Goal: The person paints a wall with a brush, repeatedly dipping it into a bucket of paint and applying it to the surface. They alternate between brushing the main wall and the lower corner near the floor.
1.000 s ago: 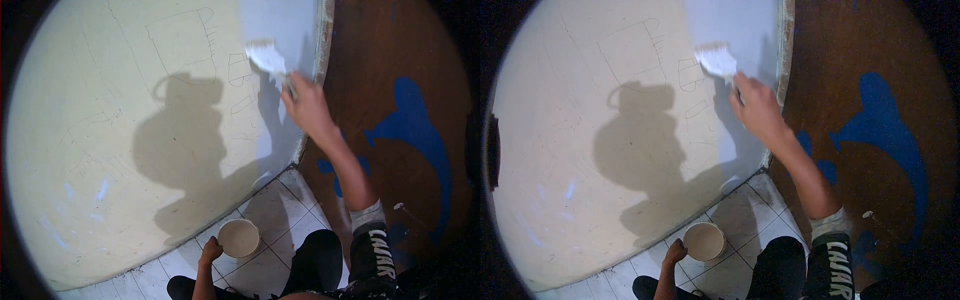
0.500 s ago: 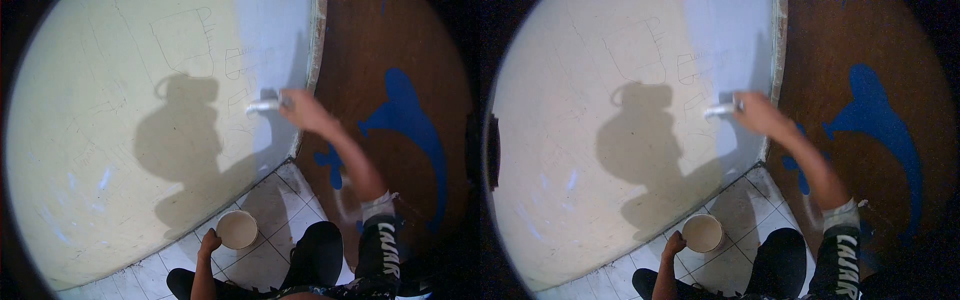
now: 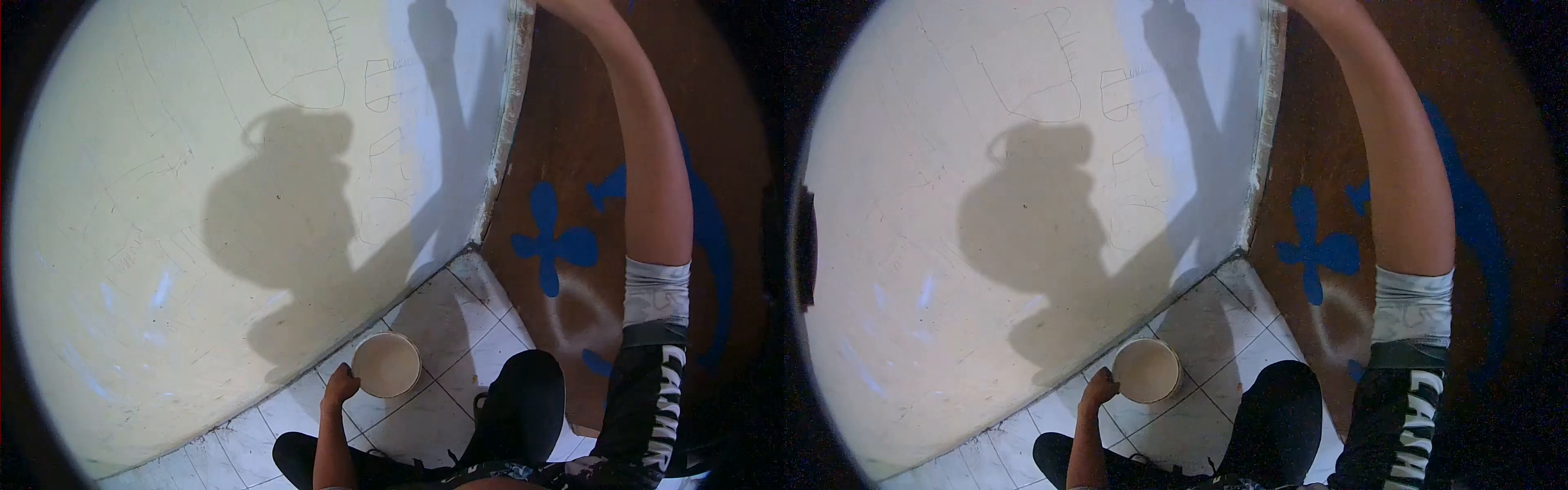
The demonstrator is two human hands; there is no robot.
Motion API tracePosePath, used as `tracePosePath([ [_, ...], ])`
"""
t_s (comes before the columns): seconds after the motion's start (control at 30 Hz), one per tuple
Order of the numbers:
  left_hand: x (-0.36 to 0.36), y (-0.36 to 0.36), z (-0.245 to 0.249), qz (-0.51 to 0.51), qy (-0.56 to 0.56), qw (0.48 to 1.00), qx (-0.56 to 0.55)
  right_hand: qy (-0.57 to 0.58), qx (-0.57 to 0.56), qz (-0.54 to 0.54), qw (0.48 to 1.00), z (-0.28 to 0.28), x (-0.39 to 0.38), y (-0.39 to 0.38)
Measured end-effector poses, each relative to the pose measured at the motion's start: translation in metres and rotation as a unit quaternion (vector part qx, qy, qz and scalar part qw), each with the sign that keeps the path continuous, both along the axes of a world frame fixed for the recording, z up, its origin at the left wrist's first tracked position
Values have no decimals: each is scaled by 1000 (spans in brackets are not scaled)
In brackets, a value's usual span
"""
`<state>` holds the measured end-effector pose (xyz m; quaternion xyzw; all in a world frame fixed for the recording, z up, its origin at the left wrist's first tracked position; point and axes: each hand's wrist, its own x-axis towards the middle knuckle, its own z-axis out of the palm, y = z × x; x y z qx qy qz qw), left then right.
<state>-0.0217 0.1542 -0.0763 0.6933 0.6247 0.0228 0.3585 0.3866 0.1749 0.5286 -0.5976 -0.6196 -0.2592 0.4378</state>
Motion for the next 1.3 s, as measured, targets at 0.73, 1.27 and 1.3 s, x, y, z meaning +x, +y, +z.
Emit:
tracePosePath([
  [0.73, 8, -12, 2, 12, 4, 999, 43, 19, -323, 85, 942, -307, 9, 6],
  [1.27, 8, -6, 6, 6, 5, 1000, 14, 66, -43, 19, 997, -83, 15, 7],
  [1.3, 7, -7, 4, 6, 3, 1000, 23, 85, -3, 30, 996, -83, 13, 8],
])
